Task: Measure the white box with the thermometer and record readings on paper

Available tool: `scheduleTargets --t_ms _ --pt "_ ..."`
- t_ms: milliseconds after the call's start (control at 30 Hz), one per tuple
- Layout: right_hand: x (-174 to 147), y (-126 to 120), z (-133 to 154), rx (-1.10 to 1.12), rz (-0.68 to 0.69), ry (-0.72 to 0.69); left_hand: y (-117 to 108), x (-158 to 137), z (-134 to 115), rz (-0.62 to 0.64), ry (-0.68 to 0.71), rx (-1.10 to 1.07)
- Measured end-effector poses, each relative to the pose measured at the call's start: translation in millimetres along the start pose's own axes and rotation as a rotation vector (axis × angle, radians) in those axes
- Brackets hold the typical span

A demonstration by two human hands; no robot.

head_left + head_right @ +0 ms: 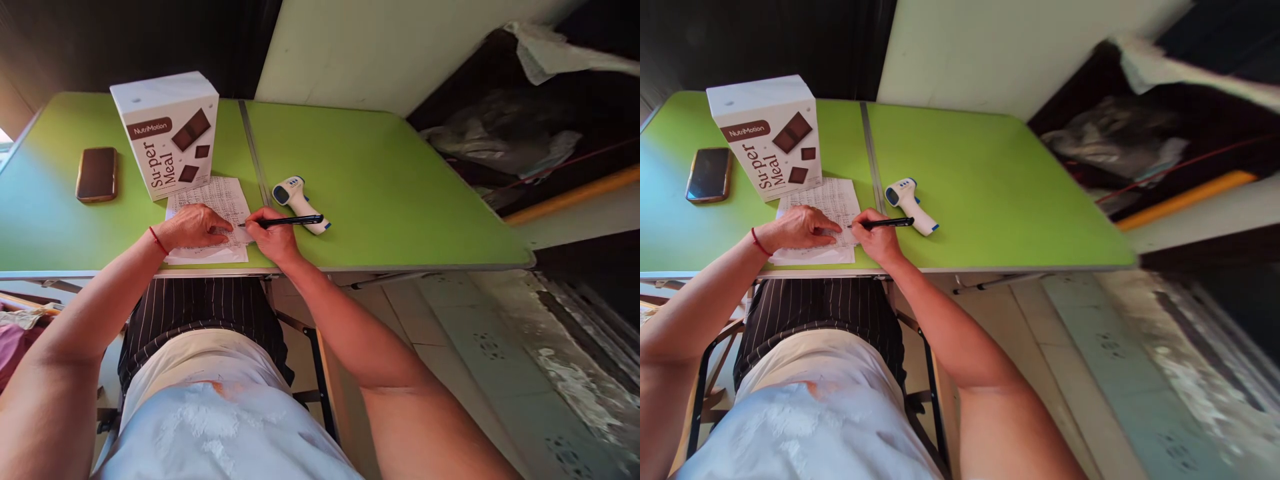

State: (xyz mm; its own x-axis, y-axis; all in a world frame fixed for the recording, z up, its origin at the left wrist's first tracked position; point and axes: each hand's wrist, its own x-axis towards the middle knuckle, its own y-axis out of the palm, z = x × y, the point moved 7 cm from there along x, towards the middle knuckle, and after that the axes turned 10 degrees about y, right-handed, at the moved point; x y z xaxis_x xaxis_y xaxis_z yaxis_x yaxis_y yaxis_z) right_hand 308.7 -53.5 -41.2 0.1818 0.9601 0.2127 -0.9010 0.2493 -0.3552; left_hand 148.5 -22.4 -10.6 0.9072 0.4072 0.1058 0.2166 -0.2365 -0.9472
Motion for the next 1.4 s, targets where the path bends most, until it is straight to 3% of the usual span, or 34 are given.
scheduleTargets --t_ms 1400 --pt "0.8 -2.3 -4.8 -0.025 -0.028 0.023 -0.4 0.5 0.2 0.005 -0.012 0.006"
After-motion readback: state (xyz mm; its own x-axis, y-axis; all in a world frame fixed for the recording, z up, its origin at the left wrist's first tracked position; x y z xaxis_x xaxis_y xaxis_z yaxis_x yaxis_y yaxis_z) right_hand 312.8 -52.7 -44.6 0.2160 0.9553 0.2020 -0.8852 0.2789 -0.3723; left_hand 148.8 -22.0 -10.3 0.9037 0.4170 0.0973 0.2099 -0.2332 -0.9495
